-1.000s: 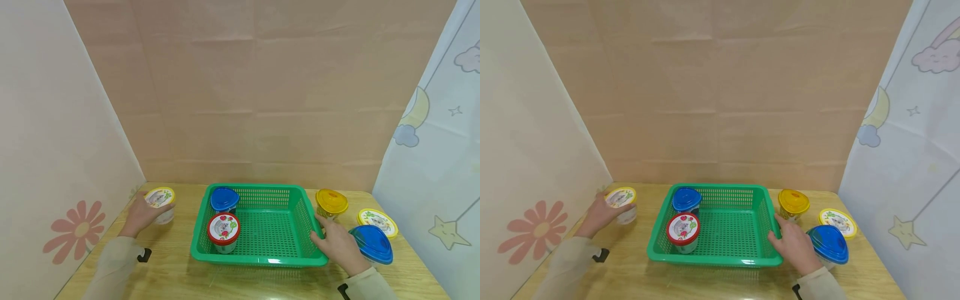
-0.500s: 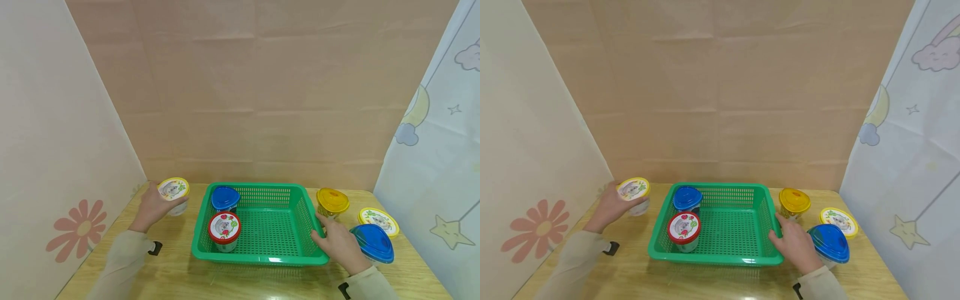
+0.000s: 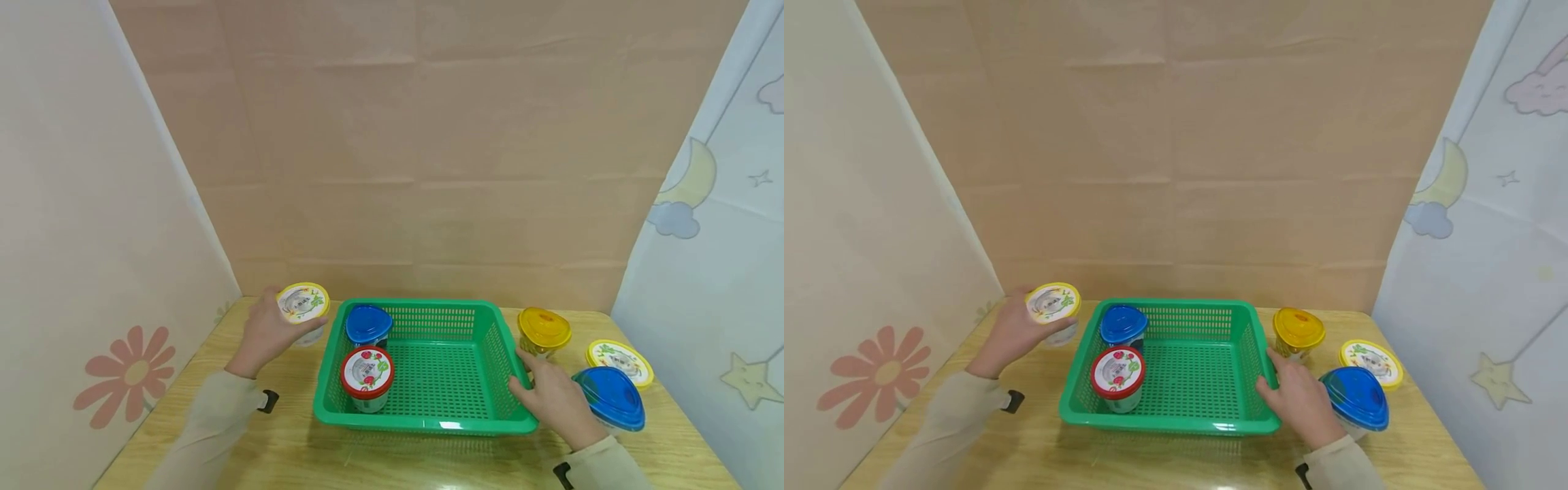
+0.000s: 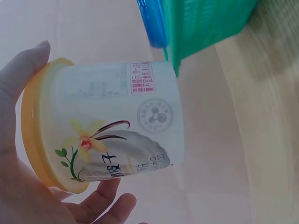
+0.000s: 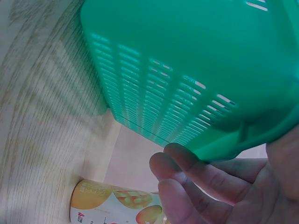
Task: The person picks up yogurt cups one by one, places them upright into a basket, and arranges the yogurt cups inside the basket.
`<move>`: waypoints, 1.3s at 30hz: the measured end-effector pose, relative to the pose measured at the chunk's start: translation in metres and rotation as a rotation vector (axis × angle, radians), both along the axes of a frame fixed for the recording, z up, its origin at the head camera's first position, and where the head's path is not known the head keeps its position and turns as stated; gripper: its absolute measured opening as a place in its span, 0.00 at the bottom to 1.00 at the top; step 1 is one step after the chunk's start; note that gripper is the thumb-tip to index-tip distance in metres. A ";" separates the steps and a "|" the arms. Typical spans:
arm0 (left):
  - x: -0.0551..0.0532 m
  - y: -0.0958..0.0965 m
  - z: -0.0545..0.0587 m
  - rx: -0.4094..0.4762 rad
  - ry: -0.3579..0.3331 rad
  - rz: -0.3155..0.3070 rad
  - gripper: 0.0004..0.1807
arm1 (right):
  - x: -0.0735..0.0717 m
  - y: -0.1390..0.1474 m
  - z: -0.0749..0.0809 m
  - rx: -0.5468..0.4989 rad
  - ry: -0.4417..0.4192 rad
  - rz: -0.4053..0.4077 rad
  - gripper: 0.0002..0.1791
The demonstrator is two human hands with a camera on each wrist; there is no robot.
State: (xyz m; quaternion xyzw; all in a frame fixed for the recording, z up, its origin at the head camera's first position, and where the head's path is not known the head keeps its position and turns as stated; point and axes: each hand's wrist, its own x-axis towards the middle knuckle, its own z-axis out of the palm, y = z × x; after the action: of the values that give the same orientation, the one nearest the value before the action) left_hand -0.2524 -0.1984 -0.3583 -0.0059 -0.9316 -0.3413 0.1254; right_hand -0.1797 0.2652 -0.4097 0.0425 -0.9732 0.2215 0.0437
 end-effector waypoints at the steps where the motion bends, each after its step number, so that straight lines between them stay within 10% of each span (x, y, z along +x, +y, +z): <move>1: 0.001 0.003 0.001 -0.004 0.001 -0.004 0.63 | 0.000 0.000 0.000 0.001 0.001 0.001 0.35; 39: -0.008 0.105 0.032 0.035 0.042 -0.186 0.52 | 0.002 -0.001 -0.002 -0.012 0.001 -0.007 0.35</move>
State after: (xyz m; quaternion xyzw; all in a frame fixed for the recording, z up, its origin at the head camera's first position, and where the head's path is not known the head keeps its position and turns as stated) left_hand -0.2603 -0.0938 -0.3258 -0.0972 -0.9181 -0.3673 0.1127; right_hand -0.1780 0.2643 -0.4112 0.0388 -0.9721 0.2271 0.0451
